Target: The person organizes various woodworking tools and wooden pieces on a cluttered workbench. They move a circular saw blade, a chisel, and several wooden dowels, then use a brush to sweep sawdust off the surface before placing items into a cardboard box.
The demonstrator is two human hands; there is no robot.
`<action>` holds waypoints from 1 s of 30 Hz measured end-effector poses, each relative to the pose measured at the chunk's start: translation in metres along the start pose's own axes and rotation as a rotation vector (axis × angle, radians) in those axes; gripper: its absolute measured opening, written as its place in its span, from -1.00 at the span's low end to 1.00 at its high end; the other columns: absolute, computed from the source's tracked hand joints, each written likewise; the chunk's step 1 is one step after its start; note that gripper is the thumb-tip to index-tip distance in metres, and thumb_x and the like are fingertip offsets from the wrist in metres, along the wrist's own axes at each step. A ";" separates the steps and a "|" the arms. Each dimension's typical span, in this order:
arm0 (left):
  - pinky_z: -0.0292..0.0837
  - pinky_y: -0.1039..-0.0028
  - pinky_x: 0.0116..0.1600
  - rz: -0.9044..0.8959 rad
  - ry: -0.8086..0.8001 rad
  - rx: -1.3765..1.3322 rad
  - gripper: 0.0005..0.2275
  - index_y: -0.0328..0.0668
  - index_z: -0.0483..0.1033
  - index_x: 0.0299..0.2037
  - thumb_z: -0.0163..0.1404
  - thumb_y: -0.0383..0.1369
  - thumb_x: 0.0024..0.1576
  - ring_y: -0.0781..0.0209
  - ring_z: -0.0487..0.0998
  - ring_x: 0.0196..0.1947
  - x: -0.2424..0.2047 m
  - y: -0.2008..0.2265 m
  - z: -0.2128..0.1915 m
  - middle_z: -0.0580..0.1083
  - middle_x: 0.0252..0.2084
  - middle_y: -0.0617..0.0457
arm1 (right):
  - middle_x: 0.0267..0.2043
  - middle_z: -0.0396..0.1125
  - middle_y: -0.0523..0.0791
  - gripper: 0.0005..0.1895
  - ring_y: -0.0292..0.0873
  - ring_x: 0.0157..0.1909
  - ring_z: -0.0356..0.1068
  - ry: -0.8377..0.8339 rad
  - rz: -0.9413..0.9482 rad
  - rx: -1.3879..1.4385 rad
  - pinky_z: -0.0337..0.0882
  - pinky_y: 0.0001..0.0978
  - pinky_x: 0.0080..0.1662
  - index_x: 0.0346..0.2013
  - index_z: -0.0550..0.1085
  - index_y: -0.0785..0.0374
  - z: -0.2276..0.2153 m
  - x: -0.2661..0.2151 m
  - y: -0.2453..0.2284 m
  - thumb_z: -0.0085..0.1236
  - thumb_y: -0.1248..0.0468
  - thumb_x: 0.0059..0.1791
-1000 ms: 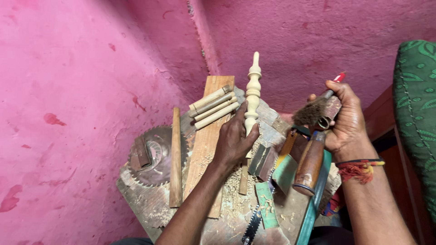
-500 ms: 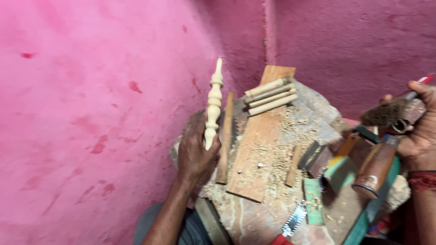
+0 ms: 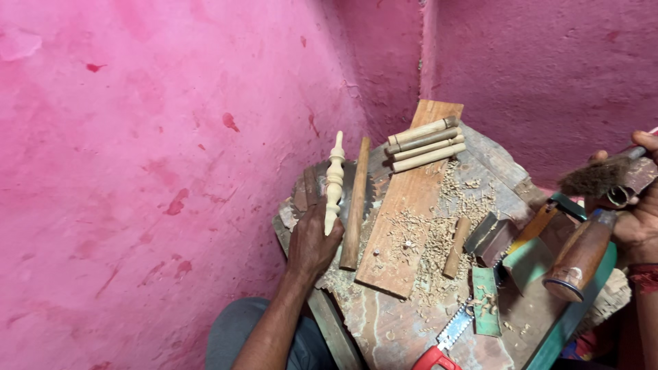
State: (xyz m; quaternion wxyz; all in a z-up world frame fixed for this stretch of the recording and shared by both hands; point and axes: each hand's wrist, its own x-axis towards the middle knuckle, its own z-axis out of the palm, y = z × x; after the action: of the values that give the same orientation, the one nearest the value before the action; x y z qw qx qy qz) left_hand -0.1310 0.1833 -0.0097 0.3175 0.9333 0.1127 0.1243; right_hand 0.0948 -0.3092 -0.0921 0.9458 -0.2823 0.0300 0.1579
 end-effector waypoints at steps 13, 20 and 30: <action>0.48 0.04 0.05 0.075 0.051 0.036 -0.54 -0.41 0.36 0.24 0.07 -0.36 0.13 -0.31 0.56 0.00 -0.003 -0.014 0.018 0.50 0.04 -0.38 | -0.14 0.41 -0.11 -0.54 -0.19 -0.08 0.54 0.307 -0.164 -0.169 0.66 -0.14 0.12 0.03 0.32 0.09 0.096 -0.040 0.007 0.41 0.07 0.02; 0.44 0.03 0.12 0.093 0.025 0.079 -0.51 -0.40 0.32 0.28 0.07 -0.33 0.16 -0.32 0.51 0.09 -0.005 -0.009 0.020 0.46 0.13 -0.37 | -0.15 0.39 -0.10 -0.50 -0.18 -0.15 0.48 0.384 -0.196 -0.227 0.62 -0.13 -0.03 -0.02 0.36 0.11 0.121 -0.052 0.006 0.40 0.07 -0.12; 0.46 0.11 0.03 0.062 0.074 0.156 -0.54 -0.36 0.35 0.27 0.06 -0.37 0.16 -0.17 0.48 0.06 -0.017 0.048 0.024 0.44 0.07 -0.28 | -0.27 0.43 -0.06 -0.57 -0.18 -0.33 0.50 0.284 -0.127 -0.035 0.62 -0.37 -0.20 -0.12 0.36 0.25 0.125 -0.054 0.001 0.41 0.13 -0.05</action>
State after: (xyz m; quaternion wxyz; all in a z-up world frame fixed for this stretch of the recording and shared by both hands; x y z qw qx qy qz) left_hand -0.1336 0.1277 -0.0012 0.2356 0.9530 0.1047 0.1593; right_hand 0.0389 -0.2557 0.0203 0.9349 -0.3197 0.1429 0.0570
